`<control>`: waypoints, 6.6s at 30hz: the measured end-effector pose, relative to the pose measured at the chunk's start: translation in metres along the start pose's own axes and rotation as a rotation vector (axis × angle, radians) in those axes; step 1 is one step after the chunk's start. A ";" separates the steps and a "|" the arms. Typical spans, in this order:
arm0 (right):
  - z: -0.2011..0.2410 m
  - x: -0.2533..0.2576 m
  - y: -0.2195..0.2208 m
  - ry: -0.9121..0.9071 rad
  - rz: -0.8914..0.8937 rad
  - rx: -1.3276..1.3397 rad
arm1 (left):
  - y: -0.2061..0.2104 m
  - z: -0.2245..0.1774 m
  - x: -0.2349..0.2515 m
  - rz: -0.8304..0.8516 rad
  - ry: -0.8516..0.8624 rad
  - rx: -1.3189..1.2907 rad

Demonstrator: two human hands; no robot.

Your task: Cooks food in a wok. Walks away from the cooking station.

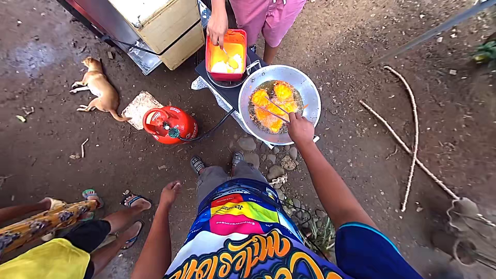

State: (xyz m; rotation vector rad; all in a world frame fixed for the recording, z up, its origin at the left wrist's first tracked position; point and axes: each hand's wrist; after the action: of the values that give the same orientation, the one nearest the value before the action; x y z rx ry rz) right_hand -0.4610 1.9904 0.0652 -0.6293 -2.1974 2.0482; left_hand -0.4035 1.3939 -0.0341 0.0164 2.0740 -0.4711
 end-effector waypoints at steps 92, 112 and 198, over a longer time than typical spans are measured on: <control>-0.042 0.036 -0.045 0.075 0.332 0.410 | 0.019 0.029 0.014 0.006 -0.137 -0.092; 0.016 -0.079 0.008 -0.011 0.118 0.074 | 0.027 0.023 0.022 0.026 -0.149 -0.055; -0.028 -0.003 -0.102 0.183 0.330 0.107 | 0.024 0.052 0.013 0.015 -0.157 -0.080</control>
State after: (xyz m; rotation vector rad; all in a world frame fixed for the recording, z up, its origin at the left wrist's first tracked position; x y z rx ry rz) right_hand -0.4743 2.0135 0.1673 -1.1825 -1.9744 2.1321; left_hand -0.3630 1.3969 -0.0761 -0.0510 1.9356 -0.3684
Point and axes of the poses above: each hand's wrist, its own x-axis towards the middle knuckle, its own y-axis out of the palm, z = x × y, and after that the axes turned 10 degrees about -x, right-handed
